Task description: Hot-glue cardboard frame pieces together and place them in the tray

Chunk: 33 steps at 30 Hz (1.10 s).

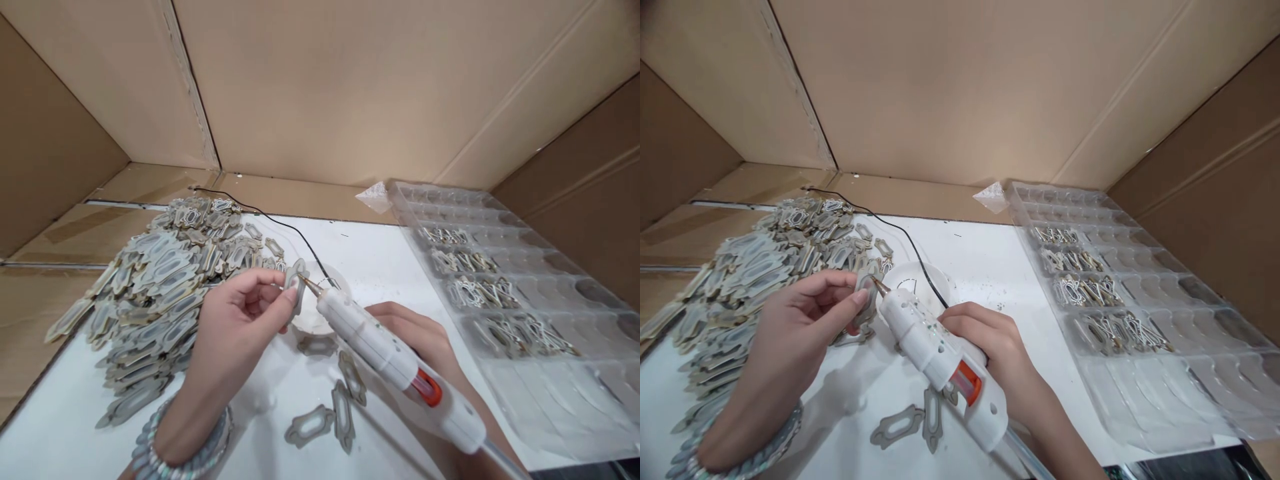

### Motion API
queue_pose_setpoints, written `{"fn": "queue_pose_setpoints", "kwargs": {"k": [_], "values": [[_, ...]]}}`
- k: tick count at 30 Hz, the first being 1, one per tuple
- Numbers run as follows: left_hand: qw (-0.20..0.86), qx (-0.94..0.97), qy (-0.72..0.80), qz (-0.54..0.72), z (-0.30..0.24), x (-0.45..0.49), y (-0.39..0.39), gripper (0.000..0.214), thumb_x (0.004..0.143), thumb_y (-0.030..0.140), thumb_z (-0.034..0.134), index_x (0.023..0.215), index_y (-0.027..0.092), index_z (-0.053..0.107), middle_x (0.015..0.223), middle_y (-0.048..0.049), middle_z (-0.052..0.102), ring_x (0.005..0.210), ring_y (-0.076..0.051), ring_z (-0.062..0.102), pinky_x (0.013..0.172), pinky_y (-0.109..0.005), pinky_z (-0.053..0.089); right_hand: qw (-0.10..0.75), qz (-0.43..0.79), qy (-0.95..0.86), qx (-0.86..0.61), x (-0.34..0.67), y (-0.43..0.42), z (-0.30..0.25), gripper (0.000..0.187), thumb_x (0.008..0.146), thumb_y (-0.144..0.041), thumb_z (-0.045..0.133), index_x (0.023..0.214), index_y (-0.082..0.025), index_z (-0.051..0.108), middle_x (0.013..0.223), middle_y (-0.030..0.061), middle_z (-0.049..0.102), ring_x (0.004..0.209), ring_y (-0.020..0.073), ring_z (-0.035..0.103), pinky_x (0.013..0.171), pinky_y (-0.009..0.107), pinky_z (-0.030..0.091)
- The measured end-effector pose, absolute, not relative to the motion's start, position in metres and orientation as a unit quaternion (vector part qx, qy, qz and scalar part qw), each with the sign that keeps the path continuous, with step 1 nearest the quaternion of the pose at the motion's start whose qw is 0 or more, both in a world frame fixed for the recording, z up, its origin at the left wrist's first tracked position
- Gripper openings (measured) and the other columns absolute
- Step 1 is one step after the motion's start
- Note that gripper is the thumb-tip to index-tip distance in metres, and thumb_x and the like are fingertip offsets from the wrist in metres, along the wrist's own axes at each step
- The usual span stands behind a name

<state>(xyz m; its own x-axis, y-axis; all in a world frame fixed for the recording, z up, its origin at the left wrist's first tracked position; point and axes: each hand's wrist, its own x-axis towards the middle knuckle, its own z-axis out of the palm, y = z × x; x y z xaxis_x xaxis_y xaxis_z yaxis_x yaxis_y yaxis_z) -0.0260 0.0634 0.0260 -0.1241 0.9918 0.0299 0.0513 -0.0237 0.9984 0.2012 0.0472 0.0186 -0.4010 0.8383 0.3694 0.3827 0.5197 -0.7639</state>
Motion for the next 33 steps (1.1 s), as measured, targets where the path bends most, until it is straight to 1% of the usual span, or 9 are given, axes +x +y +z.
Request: {"fn": "queue_pose_setpoints", "kwargs": {"k": [6,13,17,22,28,31,33], "values": [[0.447,0.505,0.521,0.523,0.0273,-0.0261,0.0630,0.013,0.077,0.029,0.070,0.076,0.018,0.064,0.055,0.0051,0.057,0.047,-0.007,0.052,0.043,-0.014,0.044,0.376,0.303,-0.783,-0.392,0.2021,0.0463,0.0158,0.017,0.086,-0.014,0.059,0.093,-0.026,0.069,0.093,0.0044,0.070,0.078,0.0185,0.068,0.065,0.029,0.053],[0.440,0.512,0.518,0.526,0.0283,-0.0261,0.0612,0.011,0.078,0.026,0.069,0.074,0.019,0.062,0.054,0.0062,0.058,0.046,-0.006,0.053,0.042,-0.013,0.044,0.370,0.302,-0.784,-0.397,0.2024,0.0433,0.0146,0.018,0.089,-0.011,0.056,0.092,-0.024,0.067,0.093,0.0039,0.068,0.079,0.0170,0.066,0.068,0.027,0.051],[0.443,0.511,0.516,0.526,0.0277,-0.0267,0.0617,0.011,0.079,0.027,0.069,0.075,0.019,0.063,0.055,0.0062,0.058,0.046,-0.007,0.053,0.042,-0.013,0.045,0.372,0.292,-0.788,-0.394,0.2022,0.0447,0.0132,0.018,0.090,-0.010,0.054,0.091,-0.023,0.067,0.091,0.0038,0.067,0.079,0.0162,0.066,0.067,0.026,0.050],[0.447,0.510,0.514,0.525,0.0264,-0.0274,0.0618,0.011,0.079,0.027,0.070,0.074,0.020,0.062,0.054,0.0066,0.058,0.046,-0.006,0.053,0.042,-0.013,0.044,0.366,0.283,-0.798,-0.385,0.2041,0.0462,0.0112,0.018,0.087,-0.008,0.056,0.091,-0.023,0.066,0.091,0.0030,0.067,0.076,0.0153,0.065,0.064,0.025,0.049],[0.445,0.508,0.520,0.523,0.0267,-0.0266,0.0612,0.012,0.078,0.029,0.070,0.075,0.020,0.063,0.056,0.0054,0.059,0.047,-0.007,0.052,0.043,-0.014,0.045,0.369,0.296,-0.790,-0.391,0.2038,0.0448,0.0122,0.017,0.089,-0.010,0.055,0.089,-0.023,0.066,0.093,0.0030,0.067,0.080,0.0150,0.066,0.067,0.025,0.049],[0.446,0.506,0.520,0.524,0.0274,-0.0266,0.0616,0.013,0.078,0.030,0.070,0.074,0.020,0.063,0.056,0.0050,0.059,0.047,-0.008,0.052,0.043,-0.015,0.046,0.370,0.298,-0.785,-0.398,0.2031,0.0442,0.0139,0.016,0.089,-0.011,0.054,0.087,-0.023,0.066,0.091,0.0031,0.068,0.079,0.0148,0.066,0.067,0.025,0.050],[0.443,0.508,0.521,0.524,0.0281,-0.0263,0.0620,0.012,0.077,0.029,0.070,0.074,0.020,0.063,0.056,0.0048,0.058,0.047,-0.008,0.051,0.043,-0.016,0.045,0.373,0.296,-0.787,-0.393,0.2024,0.0448,0.0156,0.016,0.089,-0.014,0.053,0.085,-0.022,0.066,0.089,0.0033,0.068,0.076,0.0148,0.066,0.065,0.025,0.050]]}}
